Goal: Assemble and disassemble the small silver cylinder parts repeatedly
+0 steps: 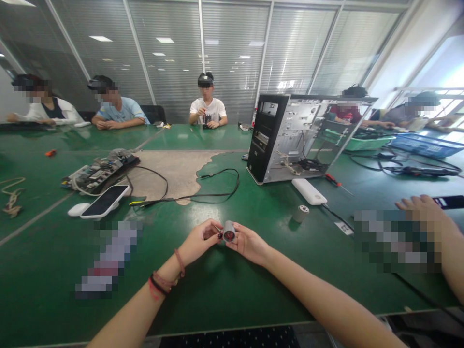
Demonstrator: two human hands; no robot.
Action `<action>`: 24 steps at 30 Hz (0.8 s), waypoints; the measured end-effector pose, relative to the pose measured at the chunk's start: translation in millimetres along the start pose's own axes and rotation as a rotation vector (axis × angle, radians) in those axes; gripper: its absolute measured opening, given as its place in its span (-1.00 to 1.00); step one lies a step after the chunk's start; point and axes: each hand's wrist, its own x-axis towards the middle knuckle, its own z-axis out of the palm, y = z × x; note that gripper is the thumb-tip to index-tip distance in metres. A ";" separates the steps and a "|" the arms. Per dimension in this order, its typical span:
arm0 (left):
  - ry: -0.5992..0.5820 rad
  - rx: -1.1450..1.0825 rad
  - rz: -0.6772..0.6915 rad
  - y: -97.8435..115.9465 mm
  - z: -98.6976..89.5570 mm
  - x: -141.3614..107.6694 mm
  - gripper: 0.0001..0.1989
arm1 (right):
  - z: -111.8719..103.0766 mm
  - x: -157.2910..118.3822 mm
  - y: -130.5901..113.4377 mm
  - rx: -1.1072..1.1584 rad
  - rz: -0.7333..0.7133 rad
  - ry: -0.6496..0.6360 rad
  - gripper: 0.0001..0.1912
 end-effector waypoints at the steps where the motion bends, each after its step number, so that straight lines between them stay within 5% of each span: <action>1: -0.005 0.016 0.004 -0.2 -0.3 -0.1 -0.76 | -0.3 0.2 0.1 0.002 -0.001 -0.001 -0.76; 24: -0.036 0.078 0.051 1.6 -2.2 -1.4 -0.76 | -2.3 1.1 2.4 0.021 -0.005 0.018 -0.81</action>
